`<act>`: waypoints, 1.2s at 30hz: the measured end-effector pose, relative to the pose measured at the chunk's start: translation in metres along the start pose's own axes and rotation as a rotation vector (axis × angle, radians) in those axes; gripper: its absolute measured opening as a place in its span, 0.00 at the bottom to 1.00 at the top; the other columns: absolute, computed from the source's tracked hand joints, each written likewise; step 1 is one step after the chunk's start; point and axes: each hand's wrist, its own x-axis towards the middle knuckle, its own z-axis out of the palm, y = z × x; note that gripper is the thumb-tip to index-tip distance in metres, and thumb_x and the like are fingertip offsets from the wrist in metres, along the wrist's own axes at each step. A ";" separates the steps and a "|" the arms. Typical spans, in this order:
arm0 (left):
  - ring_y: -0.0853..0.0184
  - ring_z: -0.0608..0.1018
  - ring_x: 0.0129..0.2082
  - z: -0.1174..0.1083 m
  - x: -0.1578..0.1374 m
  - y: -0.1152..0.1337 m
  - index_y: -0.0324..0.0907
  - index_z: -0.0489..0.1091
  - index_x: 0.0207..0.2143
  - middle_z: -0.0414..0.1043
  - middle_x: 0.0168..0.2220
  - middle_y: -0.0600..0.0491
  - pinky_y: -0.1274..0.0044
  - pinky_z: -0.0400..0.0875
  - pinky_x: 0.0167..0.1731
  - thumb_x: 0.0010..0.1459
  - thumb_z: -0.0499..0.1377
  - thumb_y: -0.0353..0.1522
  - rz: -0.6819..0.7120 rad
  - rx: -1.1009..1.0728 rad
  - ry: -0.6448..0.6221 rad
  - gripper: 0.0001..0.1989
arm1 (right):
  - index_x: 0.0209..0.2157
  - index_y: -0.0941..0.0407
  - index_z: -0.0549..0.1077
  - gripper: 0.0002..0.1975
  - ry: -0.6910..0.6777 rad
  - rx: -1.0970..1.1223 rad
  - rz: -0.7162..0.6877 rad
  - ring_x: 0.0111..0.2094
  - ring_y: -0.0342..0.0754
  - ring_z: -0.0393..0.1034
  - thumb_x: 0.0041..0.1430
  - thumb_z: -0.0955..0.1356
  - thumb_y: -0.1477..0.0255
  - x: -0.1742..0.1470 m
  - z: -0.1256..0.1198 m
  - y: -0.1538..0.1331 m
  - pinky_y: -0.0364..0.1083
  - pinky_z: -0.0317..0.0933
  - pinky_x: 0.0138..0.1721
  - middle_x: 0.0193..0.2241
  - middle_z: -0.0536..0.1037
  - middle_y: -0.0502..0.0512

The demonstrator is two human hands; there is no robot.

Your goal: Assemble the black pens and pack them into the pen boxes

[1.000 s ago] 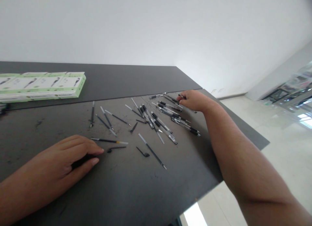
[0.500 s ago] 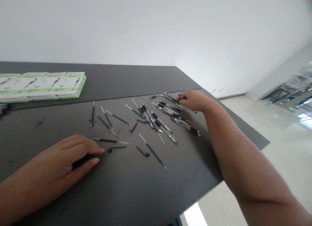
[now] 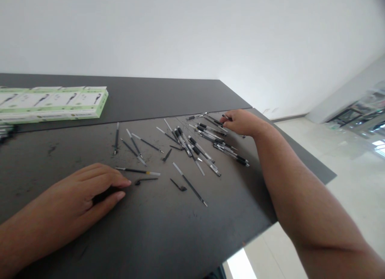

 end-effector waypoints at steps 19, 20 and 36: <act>0.58 0.86 0.49 0.000 0.002 0.004 0.56 0.85 0.48 0.87 0.48 0.53 0.69 0.81 0.51 0.71 0.60 0.50 -0.023 0.005 0.024 0.17 | 0.54 0.55 0.88 0.19 -0.015 -0.005 0.003 0.43 0.52 0.83 0.65 0.71 0.72 -0.002 -0.002 -0.002 0.44 0.69 0.45 0.47 0.91 0.57; 0.57 0.86 0.49 0.000 0.002 0.005 0.55 0.85 0.48 0.87 0.48 0.53 0.69 0.81 0.52 0.71 0.60 0.50 -0.032 0.002 0.019 0.18 | 0.54 0.54 0.88 0.19 -0.013 -0.002 0.005 0.42 0.52 0.83 0.65 0.71 0.72 -0.002 -0.002 -0.002 0.44 0.69 0.45 0.47 0.91 0.56; 0.55 0.85 0.51 -0.005 0.004 0.009 0.54 0.85 0.49 0.87 0.49 0.52 0.67 0.80 0.52 0.71 0.61 0.49 -0.047 -0.020 -0.029 0.17 | 0.52 0.53 0.89 0.18 -0.006 0.012 -0.024 0.44 0.54 0.83 0.63 0.71 0.72 0.000 0.000 0.001 0.45 0.69 0.45 0.47 0.91 0.56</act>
